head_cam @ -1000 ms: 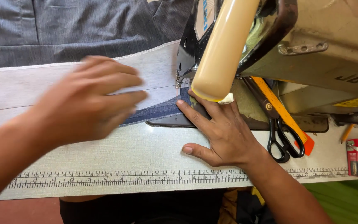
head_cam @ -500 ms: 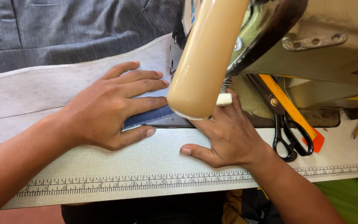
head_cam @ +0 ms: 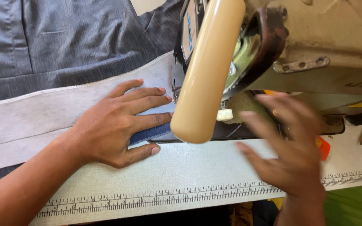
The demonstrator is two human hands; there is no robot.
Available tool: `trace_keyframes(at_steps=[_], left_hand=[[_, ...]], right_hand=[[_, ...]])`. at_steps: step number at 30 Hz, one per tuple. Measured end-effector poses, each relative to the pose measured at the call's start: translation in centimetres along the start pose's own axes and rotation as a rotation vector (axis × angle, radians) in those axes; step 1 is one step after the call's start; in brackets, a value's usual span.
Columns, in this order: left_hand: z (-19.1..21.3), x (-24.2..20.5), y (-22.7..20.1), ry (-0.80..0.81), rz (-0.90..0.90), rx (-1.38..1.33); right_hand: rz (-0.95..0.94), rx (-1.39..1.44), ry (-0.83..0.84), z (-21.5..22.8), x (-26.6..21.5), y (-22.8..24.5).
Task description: Attaching a white fabric lining strip to a blue garment piece using an industrial sewing machine and trimming with scissors.
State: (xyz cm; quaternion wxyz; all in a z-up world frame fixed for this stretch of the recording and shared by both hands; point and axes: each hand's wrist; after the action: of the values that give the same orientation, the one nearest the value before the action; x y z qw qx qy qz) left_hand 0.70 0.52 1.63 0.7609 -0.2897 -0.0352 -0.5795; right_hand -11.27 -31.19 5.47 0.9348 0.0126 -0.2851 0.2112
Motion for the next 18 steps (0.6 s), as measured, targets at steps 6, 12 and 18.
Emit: trace_keyframes(at_steps=[6, 12, 18], left_hand=[[-0.1, -0.1, 0.3, 0.002, 0.011, -0.020], [-0.2, 0.1, 0.2, -0.010, 0.010, -0.019], [-0.1, 0.3, 0.5, 0.005, 0.009, -0.016]], right_hand=[[-0.404, -0.068, -0.104, 1.0, -9.9, -6.0], [-0.300, -0.187, -0.095, 0.5, -11.8, -6.9], [-0.305, -0.195, -0.100, 0.4, -11.3, -6.7]])
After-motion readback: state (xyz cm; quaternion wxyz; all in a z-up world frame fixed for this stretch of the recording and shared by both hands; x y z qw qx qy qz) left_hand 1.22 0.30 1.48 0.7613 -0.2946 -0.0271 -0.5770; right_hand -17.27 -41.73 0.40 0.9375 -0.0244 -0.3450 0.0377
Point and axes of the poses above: each hand's wrist, its own x-axis towards the middle knuckle, its own z-axis out of the back of the hand, y = z × x, and after that the axes turned 9 degrees about -x, right-handed
